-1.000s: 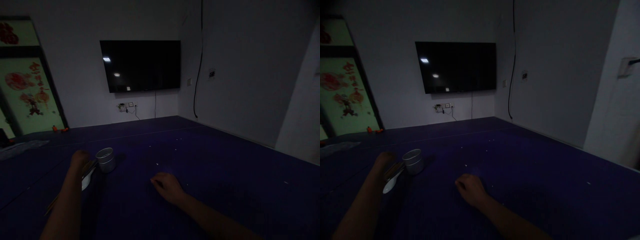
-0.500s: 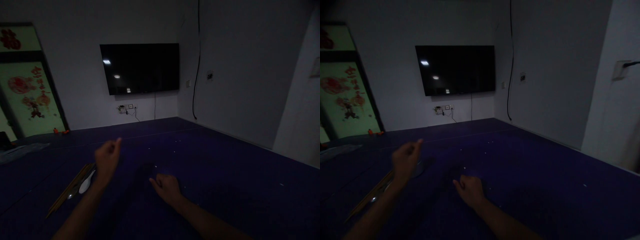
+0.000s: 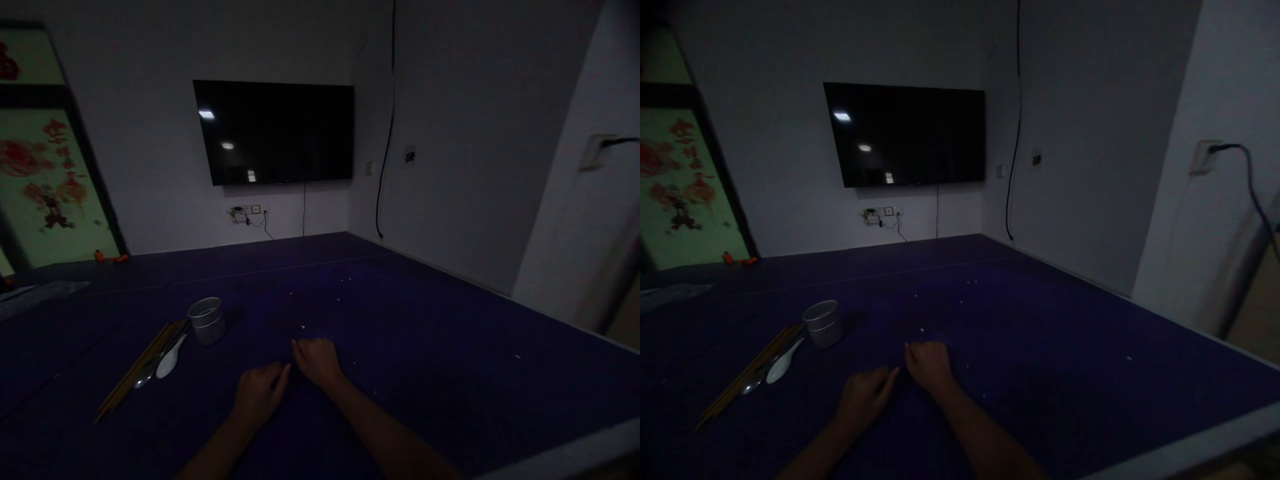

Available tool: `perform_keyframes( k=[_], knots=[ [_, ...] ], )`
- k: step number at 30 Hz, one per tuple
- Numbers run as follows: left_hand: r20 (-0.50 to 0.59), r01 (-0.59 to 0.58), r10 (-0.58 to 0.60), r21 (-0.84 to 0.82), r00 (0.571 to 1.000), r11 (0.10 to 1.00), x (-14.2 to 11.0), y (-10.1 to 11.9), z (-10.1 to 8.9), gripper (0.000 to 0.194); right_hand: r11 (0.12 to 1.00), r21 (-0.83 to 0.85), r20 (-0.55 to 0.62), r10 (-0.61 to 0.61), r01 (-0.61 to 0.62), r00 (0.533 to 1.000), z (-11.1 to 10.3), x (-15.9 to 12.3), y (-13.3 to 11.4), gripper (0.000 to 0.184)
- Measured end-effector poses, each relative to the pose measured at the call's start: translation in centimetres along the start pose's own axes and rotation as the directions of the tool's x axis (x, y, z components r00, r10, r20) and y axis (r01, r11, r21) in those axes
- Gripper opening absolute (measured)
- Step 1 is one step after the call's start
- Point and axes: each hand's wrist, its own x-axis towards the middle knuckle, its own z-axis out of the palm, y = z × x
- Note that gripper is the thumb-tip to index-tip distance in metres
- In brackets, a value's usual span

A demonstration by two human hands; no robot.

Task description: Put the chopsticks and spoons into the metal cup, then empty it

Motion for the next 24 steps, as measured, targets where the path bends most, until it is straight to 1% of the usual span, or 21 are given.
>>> perform_keyframes(
  k=[2, 4, 7, 10, 14, 17, 20, 24],
  knots=[
    [0.006, 0.001, 0.0, -0.026, 1.0, 1.0, 0.0, -0.4, -0.3, 0.041, 1.0, 0.007, -0.022, -0.001, 0.001, 1.0, 0.0, -0.1, 0.0, 0.044],
    [0.01, 0.014, -0.013, -0.066, 1.0, 0.998, -0.1, -0.9, -0.6, 0.041, 0.999, 0.013, -0.035, -0.032, 0.032, 0.999, 0.0, -0.2, -0.1, 0.043],
    [0.009, 0.064, -0.064, -0.132, 0.998, 0.989, -0.2, -1.5, -0.9, 0.042, 0.997, 0.015, -0.058, -0.08, 0.081, 0.995, 0.0, -0.4, -0.4, 0.04],
    [0.015, 0.121, -0.12, -0.19, 0.993, 0.974, 0.0, -1.8, -0.8, 0.043, 0.992, 0.005, -0.083, -0.129, 0.13, 0.988, 0.0, -0.6, -0.5, 0.04],
    [0.006, 0.142, -0.144, -0.224, 0.99, 0.964, 0.1, -1.8, -0.3, 0.044, 0.985, 0.018, -0.127, -0.17, 0.174, 0.977, 0.0, -0.8, -0.3, 0.041],
    [0.0, 0.162, -0.167, -0.227, 0.986, 0.96, 0.1, -1.7, -0.1, 0.045, 0.982, 0.055, -0.183, -0.165, 0.178, 0.969, 0.0, -0.9, 0.1, 0.044],
    [0.003, 0.189, -0.193, -0.218, 0.981, 0.958, 0.1, -1.4, 0.1, 0.046, 0.976, 0.137, -0.269, -0.129, 0.17, 0.955, 0.2, -1.3, 0.6, 0.051],
    [0.031, 0.153, -0.15, -0.185, 0.988, 0.971, 0.1, -0.9, 0.1, 0.046, 0.956, 0.253, -0.386, -0.039, 0.147, 0.921, 0.4, -2.1, 0.7, 0.055]
  ],
)
